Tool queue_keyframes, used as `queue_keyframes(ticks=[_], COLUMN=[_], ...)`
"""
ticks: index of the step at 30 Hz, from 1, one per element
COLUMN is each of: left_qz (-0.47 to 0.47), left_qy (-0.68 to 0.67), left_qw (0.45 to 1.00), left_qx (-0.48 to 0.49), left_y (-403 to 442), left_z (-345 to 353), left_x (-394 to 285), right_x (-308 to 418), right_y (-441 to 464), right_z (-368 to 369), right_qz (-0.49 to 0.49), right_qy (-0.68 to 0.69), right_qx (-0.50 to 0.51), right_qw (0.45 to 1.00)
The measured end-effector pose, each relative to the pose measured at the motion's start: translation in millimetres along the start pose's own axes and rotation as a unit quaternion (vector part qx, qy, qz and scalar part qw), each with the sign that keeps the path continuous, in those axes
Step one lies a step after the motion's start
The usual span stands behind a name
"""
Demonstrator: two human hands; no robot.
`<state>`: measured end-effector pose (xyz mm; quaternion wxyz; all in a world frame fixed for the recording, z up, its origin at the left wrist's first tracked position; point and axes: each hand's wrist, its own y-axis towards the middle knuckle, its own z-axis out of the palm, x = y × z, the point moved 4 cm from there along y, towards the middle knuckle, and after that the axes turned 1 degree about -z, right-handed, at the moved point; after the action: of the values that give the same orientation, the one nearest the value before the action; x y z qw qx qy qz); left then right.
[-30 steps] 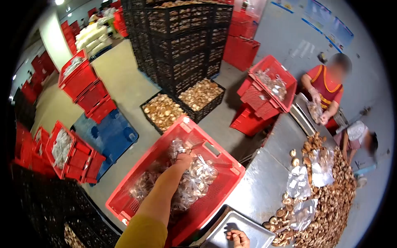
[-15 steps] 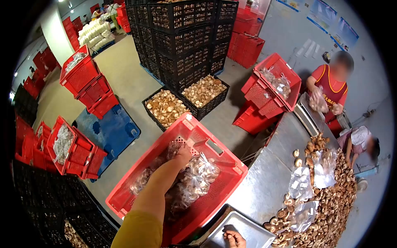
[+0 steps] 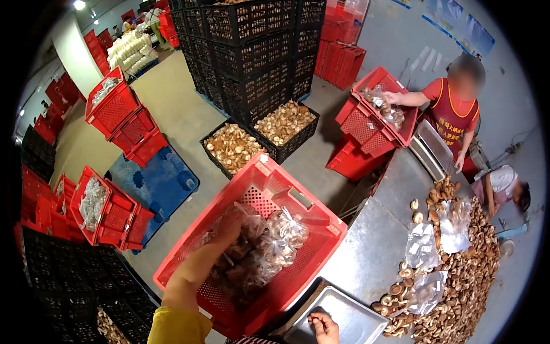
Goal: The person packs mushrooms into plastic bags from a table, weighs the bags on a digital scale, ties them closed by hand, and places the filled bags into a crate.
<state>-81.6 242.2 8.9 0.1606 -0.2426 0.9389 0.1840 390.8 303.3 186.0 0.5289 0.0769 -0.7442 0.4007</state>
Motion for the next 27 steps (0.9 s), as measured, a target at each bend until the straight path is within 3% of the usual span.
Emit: queue_keyframes(ticks=[3,6,10,12,14,16,17,18,19,20,21,22,23,24,25,26,27], left_qz=[-0.100,-0.139,-0.122,-0.014,0.009,0.100,-0.015,-0.007,0.134,0.107,0.017,0.102,0.014,0.079,0.115,0.127,0.142], left_qy=[0.046,0.033,0.006,0.083,0.137,-0.113,-0.037,-0.014,0.107,0.178,0.159,0.121,0.130,0.145,0.186,0.162,0.182], left_qw=[0.992,0.984,0.991,0.992,0.990,0.979,0.972,0.968,0.972,0.952,0.944,0.960,0.952,0.965,0.949,0.963,0.957], left_qx=[0.065,0.103,0.047,0.095,0.024,0.136,0.231,0.251,0.159,0.225,0.288,0.230,0.277,0.205,0.228,0.171,0.173], left_y=[-13.2,4.8,44.6,61.7,61.7,41.8,29.8,28.6,10.3,6.1,17.9,17.6,25.0,19.5,22.7,10.5,0.2], left_z=[6.0,-3.6,-53.0,-50.7,-32.9,16.6,19.0,14.2,60.1,98.3,60.7,63.1,31.0,30.5,-26.6,-29.6,-39.7], left_x=[9.0,-3.5,-53.3,-71.1,-77.5,-48.5,-39.4,-38.6,2.8,48.7,9.2,16.6,-26.1,-26.4,-95.1,-93.8,-103.8], right_x=[18.6,27.0,11.9,-1.7,6.3,22.7,19.4,14.6,13.5,9.6,-0.7,5.0,-2.0,-14.2,-21.0,-26.5,-29.1], right_y=[-0.6,-4.5,-9.4,-10.1,-5.2,-9.6,-13.9,-16.4,-20.4,-27.2,-29.9,-37.9,-42.8,-43.9,-48.1,-53.4,-60.1], right_z=[2.8,5.6,2.2,3.5,3.5,2.6,-1.5,-6.6,-13.7,-18.3,-24.7,-35.1,-44.2,-55.1,-68.0,-80.1,-94.5], right_qz=[-0.015,-0.019,-0.013,0.013,-0.030,-0.040,-0.069,-0.098,-0.121,-0.144,-0.143,-0.135,-0.134,-0.136,-0.130,-0.127,-0.139], right_qy=[-0.056,-0.058,-0.025,0.028,-0.112,-0.195,-0.196,-0.202,-0.193,-0.182,-0.171,-0.165,-0.169,-0.175,-0.164,-0.154,-0.163], right_qx=[0.014,0.010,0.012,0.008,0.036,0.038,0.029,0.019,-0.006,-0.032,-0.048,-0.050,-0.070,-0.082,-0.113,-0.135,-0.165], right_qw=[0.998,0.998,1.000,0.999,0.993,0.979,0.978,0.974,0.974,0.972,0.974,0.976,0.974,0.972,0.971,0.971,0.963])
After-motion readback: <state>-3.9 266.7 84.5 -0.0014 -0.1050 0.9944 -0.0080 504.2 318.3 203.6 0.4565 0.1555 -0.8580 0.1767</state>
